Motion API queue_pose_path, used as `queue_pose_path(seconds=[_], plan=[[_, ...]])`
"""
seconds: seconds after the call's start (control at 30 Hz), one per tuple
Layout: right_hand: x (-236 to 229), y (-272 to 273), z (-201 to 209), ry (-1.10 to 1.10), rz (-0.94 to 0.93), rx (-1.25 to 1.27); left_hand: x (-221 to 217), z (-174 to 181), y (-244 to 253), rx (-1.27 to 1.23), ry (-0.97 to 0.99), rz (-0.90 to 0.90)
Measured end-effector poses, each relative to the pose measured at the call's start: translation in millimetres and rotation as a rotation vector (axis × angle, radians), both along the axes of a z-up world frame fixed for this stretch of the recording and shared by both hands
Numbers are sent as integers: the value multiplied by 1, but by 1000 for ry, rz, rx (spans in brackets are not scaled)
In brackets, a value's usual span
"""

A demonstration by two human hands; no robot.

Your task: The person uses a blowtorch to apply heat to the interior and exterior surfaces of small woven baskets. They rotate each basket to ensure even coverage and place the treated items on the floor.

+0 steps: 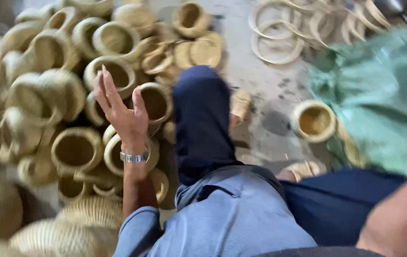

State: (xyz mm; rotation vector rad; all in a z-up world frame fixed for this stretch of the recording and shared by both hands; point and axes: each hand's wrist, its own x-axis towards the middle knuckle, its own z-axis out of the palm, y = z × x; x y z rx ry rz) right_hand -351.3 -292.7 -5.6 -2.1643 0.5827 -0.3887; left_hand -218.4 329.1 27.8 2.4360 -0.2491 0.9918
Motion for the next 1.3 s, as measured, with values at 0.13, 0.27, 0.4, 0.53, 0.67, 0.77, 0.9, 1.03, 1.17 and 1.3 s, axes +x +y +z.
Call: queue_pose_path(seconds=[0.13, 0.27, 0.4, 0.53, 0.67, 0.77, 0.9, 1.03, 1.17, 1.3], plan=[[-26, 0, 17, -61, -4, -102, 15, 47, -132, 134, -102, -415], [-36, 20, 54, -109, -67, -157, 31, -4, -260, 47, 446, -1076], [-37, 21, 63, -192, -62, -482, 37, -183, -355, 43, 778, -1192], [-44, 13, 53, -103, -181, -408, 16, -357, -392, -287, 1062, -923], [-52, 9, 52, -54, -206, -447, -14, -395, -409, -542, 1558, -420], [-56, 10, 57, -14, -240, -303, -27, -404, -426, -660, 1773, -135], [-55, 7, 64, -27, -209, -321, -27, -411, -441, -748, 1807, -80], [-49, 3, 66, 6, -214, -269, -10, -407, -437, -861, 1787, 57], [-44, 3, 60, 108, -234, -257, 40, -387, -421, -1451, 1575, -292], [-44, 9, 49, 38, -41, -297, 121, -330, -416, -1371, 1401, -409]])
